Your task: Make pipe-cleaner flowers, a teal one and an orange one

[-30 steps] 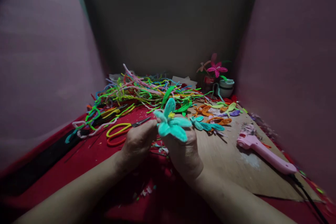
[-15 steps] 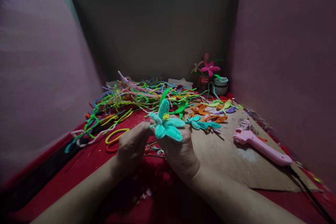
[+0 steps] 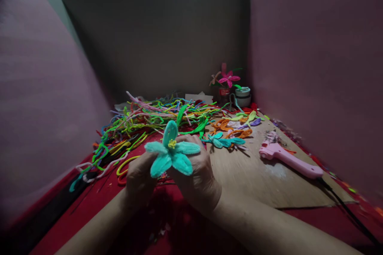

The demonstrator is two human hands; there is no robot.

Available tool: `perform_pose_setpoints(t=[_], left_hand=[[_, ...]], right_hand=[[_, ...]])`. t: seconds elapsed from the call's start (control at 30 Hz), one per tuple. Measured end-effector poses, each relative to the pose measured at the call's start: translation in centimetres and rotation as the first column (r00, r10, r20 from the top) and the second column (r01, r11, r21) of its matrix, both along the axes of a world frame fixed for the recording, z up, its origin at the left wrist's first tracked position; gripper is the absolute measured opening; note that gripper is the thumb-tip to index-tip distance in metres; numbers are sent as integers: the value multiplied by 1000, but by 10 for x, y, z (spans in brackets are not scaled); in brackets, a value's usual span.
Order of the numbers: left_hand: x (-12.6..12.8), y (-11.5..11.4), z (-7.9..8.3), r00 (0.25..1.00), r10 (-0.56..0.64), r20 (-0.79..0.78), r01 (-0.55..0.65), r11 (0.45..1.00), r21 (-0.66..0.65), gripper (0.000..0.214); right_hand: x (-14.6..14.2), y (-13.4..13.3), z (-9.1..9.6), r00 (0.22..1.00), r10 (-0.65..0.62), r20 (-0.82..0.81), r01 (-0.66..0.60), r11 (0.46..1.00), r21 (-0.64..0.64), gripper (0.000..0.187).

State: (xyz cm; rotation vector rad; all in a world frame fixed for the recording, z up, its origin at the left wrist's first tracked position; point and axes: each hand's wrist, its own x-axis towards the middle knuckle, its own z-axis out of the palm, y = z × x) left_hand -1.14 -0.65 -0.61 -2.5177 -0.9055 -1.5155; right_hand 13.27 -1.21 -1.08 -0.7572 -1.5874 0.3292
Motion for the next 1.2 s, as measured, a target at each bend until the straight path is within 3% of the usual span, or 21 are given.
perform_pose_setpoints(t=[0.17,0.37,0.6,0.8,0.97,1.2], left_hand=[[1,-2,-4,997,33,67,-26,993,-113,16],[-2,-1,-10,997,38,74,-33,997,-74,12],[0,-5,-9,990,95,101,-84,990,-114,9],[0,-8,-9,989,98,108,-72,974,-216,17],[2,-10,-5,989,130,68,-117,978,-174,16],[4,-10,-4,987,150,52,-140,976,-166,17]], right_hand=[[0,1,0,999,-49,13,48,997,65,9],[3,-2,3,998,-2,-59,11,987,159,9],[1,-7,7,994,20,-112,-16,999,39,6],[1,-6,6,988,52,-145,-47,998,39,8],[0,-3,4,991,36,-132,-28,998,56,15],[-3,3,-1,987,43,-158,-38,999,34,10]])
